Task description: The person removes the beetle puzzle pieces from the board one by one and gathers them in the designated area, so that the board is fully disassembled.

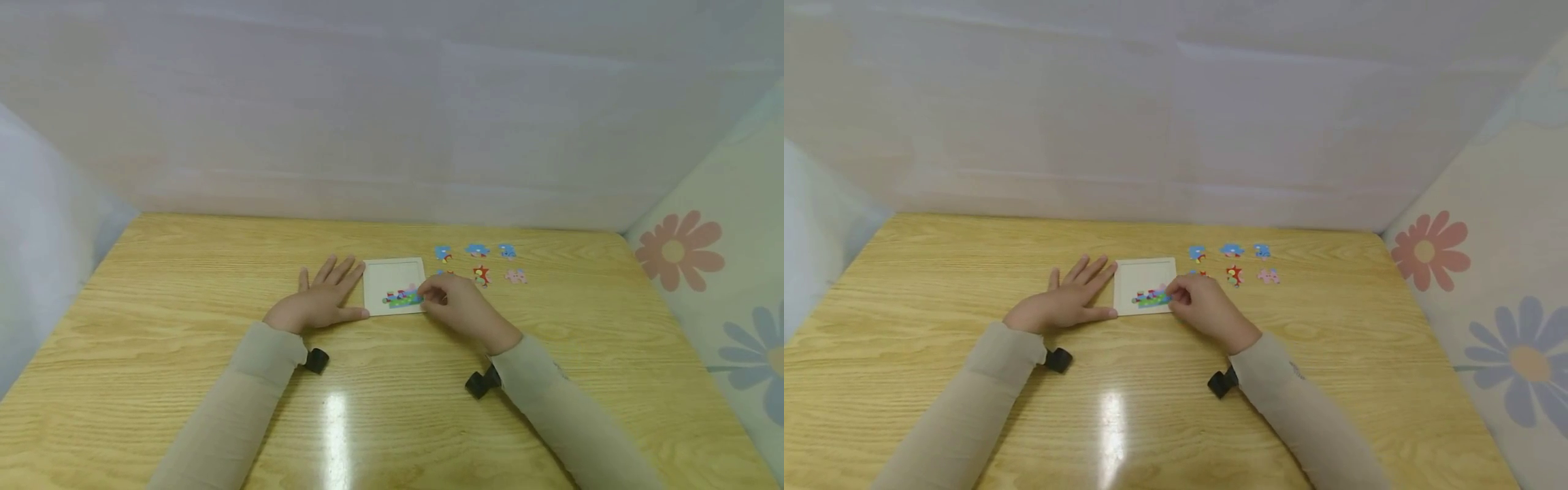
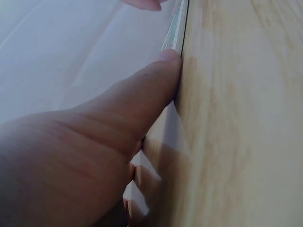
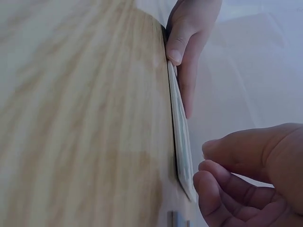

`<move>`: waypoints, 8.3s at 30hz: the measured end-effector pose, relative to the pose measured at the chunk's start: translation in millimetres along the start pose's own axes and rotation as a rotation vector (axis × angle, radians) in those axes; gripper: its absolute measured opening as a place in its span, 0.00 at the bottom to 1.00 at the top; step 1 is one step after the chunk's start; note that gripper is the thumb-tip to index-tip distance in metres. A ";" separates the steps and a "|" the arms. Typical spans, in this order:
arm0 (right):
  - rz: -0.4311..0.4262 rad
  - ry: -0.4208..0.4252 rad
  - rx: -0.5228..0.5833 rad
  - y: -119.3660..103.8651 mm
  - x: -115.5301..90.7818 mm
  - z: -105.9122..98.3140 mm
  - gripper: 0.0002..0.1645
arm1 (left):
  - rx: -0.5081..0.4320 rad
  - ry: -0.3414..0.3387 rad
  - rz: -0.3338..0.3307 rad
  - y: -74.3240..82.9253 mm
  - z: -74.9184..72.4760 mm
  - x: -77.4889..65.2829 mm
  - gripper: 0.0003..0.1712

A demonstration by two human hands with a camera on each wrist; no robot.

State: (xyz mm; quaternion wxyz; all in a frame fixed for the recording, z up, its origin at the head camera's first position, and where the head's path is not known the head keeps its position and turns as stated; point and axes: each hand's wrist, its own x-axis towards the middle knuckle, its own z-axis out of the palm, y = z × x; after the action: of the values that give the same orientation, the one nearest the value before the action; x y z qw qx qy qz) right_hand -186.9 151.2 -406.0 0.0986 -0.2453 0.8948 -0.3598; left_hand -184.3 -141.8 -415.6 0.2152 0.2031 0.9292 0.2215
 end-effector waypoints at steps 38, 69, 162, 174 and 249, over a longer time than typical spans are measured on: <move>0.058 -0.096 -0.094 -18.5 34.1 16.1 0.07 | 0.029 0.015 -0.040 -10.0 7.4 10.4 0.57; 0.047 -0.065 -0.021 -21.0 29.9 15.0 0.07 | 0.024 0.006 -0.022 -3.9 2.9 6.4 0.56; 0.364 -0.393 0.068 65.2 -7.8 -110.9 0.05 | 0.016 0.011 0.010 -3.6 0.8 1.3 0.56; 0.350 -0.371 0.046 63.5 -7.5 -109.7 0.05 | 0.030 0.006 0.001 -1.4 0.7 0.9 0.56; 0.062 -0.140 -0.053 -2.6 25.2 -7.5 0.07 | 0.028 0.011 -0.003 -3.0 1.7 1.6 0.56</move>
State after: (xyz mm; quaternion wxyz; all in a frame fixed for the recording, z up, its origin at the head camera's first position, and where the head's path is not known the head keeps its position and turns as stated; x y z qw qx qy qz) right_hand -210.3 141.2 -398.8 0.1653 -0.2445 0.9021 -0.3149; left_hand -185.6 -143.0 -419.0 0.2074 0.2032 0.9338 0.2092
